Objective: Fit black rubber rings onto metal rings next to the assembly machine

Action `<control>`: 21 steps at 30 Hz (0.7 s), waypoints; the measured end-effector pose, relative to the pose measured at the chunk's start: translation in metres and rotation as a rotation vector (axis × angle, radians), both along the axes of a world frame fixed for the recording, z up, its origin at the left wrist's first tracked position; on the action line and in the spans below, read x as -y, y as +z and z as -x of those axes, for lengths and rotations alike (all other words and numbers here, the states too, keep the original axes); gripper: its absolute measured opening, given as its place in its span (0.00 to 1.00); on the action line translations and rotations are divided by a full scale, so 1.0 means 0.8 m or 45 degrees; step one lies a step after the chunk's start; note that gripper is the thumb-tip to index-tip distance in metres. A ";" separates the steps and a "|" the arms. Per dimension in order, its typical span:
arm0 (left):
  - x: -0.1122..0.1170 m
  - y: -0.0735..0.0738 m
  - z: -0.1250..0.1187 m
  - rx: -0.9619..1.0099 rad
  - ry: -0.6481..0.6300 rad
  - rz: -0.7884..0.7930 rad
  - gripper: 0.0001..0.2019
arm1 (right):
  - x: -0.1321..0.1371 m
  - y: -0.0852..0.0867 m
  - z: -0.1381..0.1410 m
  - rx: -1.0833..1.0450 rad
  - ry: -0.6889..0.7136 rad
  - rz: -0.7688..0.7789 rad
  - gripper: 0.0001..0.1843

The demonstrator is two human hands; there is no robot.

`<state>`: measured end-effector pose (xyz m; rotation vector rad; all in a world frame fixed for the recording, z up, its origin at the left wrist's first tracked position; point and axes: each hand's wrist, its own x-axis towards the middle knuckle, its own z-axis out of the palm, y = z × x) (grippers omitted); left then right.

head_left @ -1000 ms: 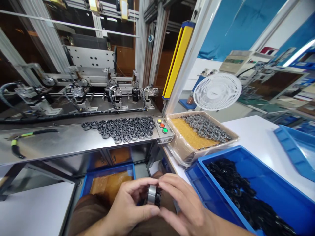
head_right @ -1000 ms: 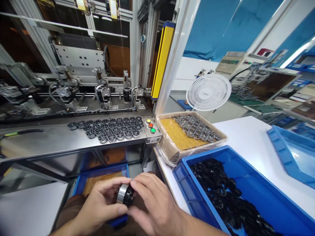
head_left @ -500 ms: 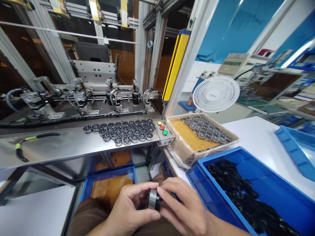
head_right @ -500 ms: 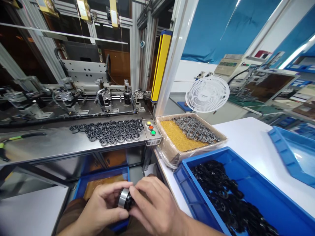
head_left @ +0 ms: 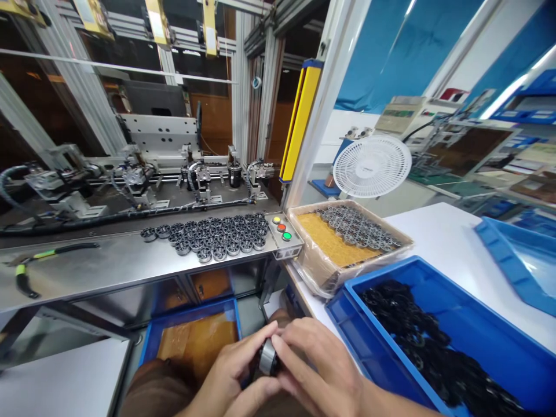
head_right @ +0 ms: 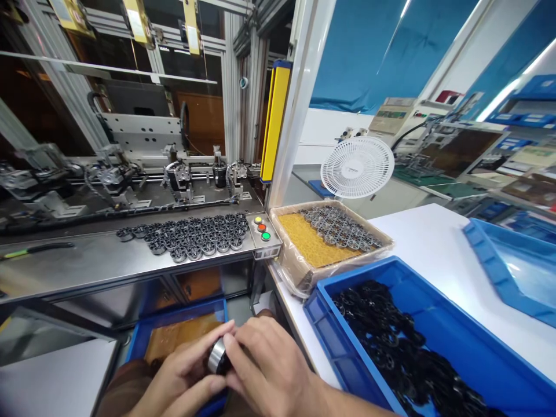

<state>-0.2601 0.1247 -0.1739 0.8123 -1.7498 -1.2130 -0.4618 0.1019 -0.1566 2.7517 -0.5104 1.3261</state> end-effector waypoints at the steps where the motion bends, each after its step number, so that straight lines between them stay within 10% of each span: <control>1: -0.002 -0.001 0.000 0.021 -0.007 0.057 0.31 | 0.001 0.001 0.001 0.039 0.003 -0.060 0.21; 8: -0.009 -0.014 -0.008 0.111 -0.145 0.210 0.32 | 0.015 0.002 0.004 0.191 0.233 -0.799 0.27; 15: -0.012 -0.026 -0.006 0.147 0.036 0.258 0.24 | 0.006 0.000 -0.002 0.246 0.264 -0.858 0.15; 21: -0.001 -0.042 -0.012 0.088 -0.153 0.358 0.24 | 0.002 0.015 -0.001 0.248 0.334 -0.927 0.18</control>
